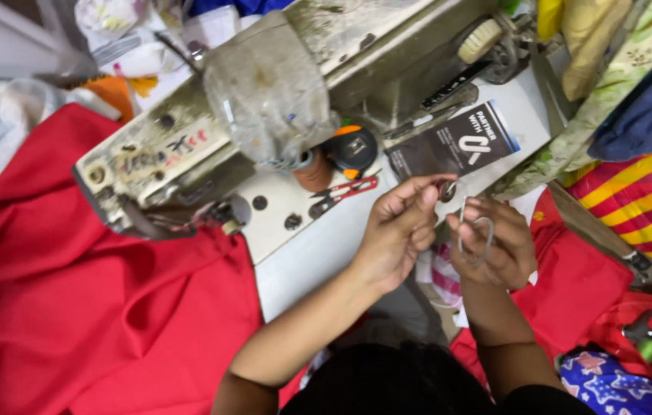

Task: The person winds red thread onto a small bobbin using a sewing machine, then removes the bobbin and winds a second bobbin with brown thread. The person handles the bobbins and thread by hand while operating the machine's winding mechanism.

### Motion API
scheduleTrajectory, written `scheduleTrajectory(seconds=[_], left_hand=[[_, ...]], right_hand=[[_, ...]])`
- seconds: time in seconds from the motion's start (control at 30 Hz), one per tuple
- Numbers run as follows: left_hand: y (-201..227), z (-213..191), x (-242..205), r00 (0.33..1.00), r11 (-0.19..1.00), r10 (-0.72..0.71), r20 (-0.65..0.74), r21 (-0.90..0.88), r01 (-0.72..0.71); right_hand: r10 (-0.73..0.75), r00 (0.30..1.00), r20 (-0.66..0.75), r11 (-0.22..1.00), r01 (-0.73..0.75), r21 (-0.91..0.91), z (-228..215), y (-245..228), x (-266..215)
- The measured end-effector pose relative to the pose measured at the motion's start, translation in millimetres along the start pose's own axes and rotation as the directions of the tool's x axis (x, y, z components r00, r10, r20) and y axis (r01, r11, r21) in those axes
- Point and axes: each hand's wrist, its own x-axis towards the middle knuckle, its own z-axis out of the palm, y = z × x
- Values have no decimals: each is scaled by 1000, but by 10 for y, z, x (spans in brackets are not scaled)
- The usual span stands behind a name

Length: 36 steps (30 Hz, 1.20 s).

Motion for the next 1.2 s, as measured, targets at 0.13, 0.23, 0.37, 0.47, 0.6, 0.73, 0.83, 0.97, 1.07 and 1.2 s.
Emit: scheduleTrajectory(seconds=[0.13,0.23,0.37,0.47,0.6,0.73,0.83,0.97,1.07,1.2], left_hand=[[-139,-24,121,997,997,-72,-23,-24,71],[-275,-71,214,993,994,-103,-53,-47,100],[-371,-40,319,992,993,-107,-65,-50,104],[-473,-39,430,992,992,-108,-59,-65,104],[-599,-144,559,993,995,-100,-63,-31,98],[-504,-68,629,996,998,-56,-65,26,58],[-442,-67,763,995,962,92,-34,261,-80],[-448,-165,1028,948,808,290,131,498,-316],[-427,-135,1228,911,725,348,219,553,-410],[-299,111,1459,916,795,330,231,456,-401]], right_hand=[[31,988,153,996,-17,-93,-83,-95,180],[-59,972,226,992,82,-94,-203,42,-5],[140,984,108,985,-127,-120,-161,56,-76],[235,965,-120,968,-243,-65,-107,174,-298],[157,957,-245,983,-174,-52,-151,306,-491],[207,946,-248,971,-230,-68,-126,293,-373],[502,803,-320,864,-479,153,-165,379,-246],[860,504,-76,495,-790,361,-239,681,41],[900,424,101,349,-840,415,-348,1017,52],[919,363,153,256,-845,469,-340,1405,141]])
